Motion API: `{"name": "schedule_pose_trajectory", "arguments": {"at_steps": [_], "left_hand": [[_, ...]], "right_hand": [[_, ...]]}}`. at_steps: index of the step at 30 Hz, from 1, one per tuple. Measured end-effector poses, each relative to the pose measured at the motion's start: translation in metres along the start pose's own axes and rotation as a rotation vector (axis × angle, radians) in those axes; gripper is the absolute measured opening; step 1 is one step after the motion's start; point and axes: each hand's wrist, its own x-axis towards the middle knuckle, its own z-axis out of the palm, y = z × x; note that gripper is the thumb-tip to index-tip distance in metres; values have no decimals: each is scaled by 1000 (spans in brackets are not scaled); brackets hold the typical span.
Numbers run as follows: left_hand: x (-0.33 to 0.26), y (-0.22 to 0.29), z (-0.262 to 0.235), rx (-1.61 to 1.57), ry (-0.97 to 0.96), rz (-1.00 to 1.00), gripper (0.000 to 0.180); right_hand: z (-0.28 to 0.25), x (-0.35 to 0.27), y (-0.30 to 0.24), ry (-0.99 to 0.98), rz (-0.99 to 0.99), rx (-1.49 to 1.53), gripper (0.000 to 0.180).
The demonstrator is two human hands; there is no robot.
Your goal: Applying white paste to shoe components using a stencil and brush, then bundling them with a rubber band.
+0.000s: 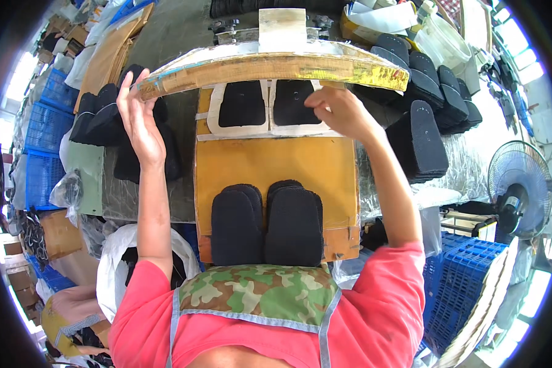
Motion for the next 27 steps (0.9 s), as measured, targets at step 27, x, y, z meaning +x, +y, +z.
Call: {"name": "schedule_pose_trajectory", "arguments": {"at_steps": [27], "left_hand": [[-25, -128, 29, 1214, -610, -82, 20]], "right_hand": [[-130, -159, 51, 813, 402, 281, 35]]}}
